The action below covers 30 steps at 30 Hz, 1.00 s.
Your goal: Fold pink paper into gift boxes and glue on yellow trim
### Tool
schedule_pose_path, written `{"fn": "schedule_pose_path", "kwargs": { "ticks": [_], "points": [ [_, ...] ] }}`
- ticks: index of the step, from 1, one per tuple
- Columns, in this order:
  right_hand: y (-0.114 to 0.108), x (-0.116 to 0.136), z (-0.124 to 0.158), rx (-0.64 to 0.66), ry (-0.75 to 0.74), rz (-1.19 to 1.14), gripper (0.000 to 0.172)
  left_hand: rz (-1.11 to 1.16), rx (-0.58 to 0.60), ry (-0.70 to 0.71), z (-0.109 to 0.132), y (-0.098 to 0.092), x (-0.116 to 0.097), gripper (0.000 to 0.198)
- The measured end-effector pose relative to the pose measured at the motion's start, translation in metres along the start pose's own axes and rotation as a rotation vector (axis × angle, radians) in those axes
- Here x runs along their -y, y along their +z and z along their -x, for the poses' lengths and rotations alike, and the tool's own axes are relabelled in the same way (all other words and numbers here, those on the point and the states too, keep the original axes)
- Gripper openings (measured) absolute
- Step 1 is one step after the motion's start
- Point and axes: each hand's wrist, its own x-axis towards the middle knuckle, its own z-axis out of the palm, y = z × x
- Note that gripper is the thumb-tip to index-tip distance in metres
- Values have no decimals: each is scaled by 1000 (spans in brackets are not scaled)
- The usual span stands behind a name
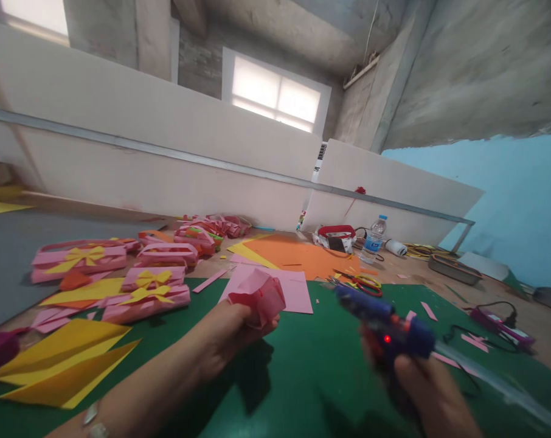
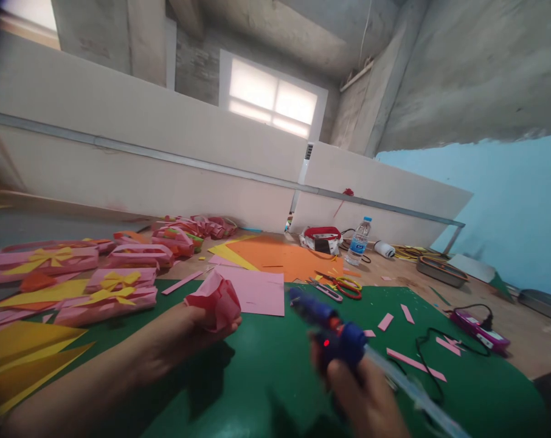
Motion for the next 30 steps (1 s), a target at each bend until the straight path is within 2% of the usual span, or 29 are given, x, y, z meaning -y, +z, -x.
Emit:
{"fn": "schedule_pose_path", "kwargs": {
  "ticks": [1, 3, 5, 6, 8, 9, 10, 12, 13, 15, 17, 20, 23, 30],
  "points": [
    [-20, -4, -16, -43, -10, 142, 44, 4, -3, 2, 0, 0, 0, 34],
    [-60, -17, -53, -148, -126, 451, 41, 14, -2, 12, 1, 1, 1, 34],
    [-97, -36, -90, -163, -272, 733, 39, 21, -2, 23, 3, 4, 0, 34],
    [-112, -44, -106, -141, -297, 855, 37, 25, -3, 29, 4, 5, 0, 34],
    [-129, -51, -127, -75, -289, 1055, 27, 30, -4, 40, 6, 8, 0, 34],
    [-129, -48, -131, -65, -287, 1126, 22, 30, -5, 45, 6, 8, 0, 35],
    [-124, -39, -130, -80, -305, 1157, 19, 27, -7, 47, 6, 9, 0, 35],
    [-94, -9, -118, -118, -380, 1068, 22, 18, -10, 47, 4, 8, 1, 35],
    [-71, 9, -108, -57, -410, 952, 24, 13, -11, 44, 3, 7, 2, 35],
    [-17, 45, -89, 199, -451, 688, 24, 4, -3, 41, 2, 4, 3, 34],
    [36, 68, -74, 358, -520, 557, 23, 3, 27, 45, 1, 3, 3, 32],
    [92, 74, -67, 310, -584, 595, 7, 31, 99, 70, 4, 4, 1, 34],
    [114, 62, -72, 250, -605, 624, 9, 56, 133, 81, 6, 5, -1, 35],
    [119, 49, -74, 167, -648, 627, 6, 37, 101, 39, 5, 7, 0, 33]
  ]
}}
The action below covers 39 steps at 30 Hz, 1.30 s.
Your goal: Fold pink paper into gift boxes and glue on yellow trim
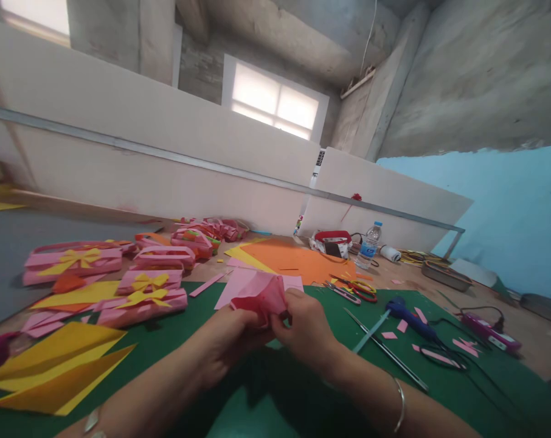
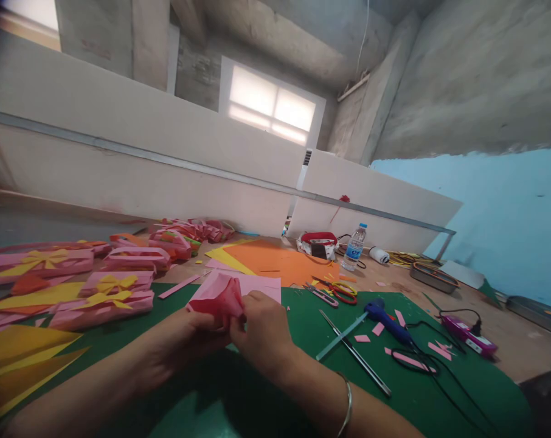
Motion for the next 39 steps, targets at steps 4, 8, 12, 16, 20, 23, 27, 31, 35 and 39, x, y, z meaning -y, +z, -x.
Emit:
{"fn": "schedule_pose_path", "kwargs": {
  "ticks": [4, 8, 12, 16, 20, 23, 27, 31, 35, 39],
  "points": [
    [-2, 2, 3, -4, -16, -35, 10, -10, -21, 13, 0, 1, 0, 33],
    [-6, 4, 5, 28, -66, -127, 12, -2, -15, 63, -1, 0, 0, 30],
    [-10, 8, 6, 38, -74, -199, 13, -11, -25, 106, -1, 0, 0, 28],
    [-10, 14, 7, 44, 7, -264, 14, -51, -3, 174, 3, 3, -1, 29],
    [-7, 18, 7, 15, 123, -248, 13, -136, -101, 247, 8, 10, 1, 29],
    [-4, 17, 6, 1, 146, -242, 9, -160, -102, 270, 12, 15, 1, 30],
    [-5, 16, 5, -9, 163, -236, 9, -141, -123, 259, 15, 16, 0, 34],
    [-8, 16, 3, -5, 193, -214, 9, -110, -129, 267, 13, 16, 1, 33],
    [-10, 16, 2, 1, 202, -205, 8, -68, -99, 271, 10, 16, 3, 34],
    [-11, 16, 2, -7, 213, -167, 12, -65, -122, 269, 8, 16, 4, 30]
  ]
}}
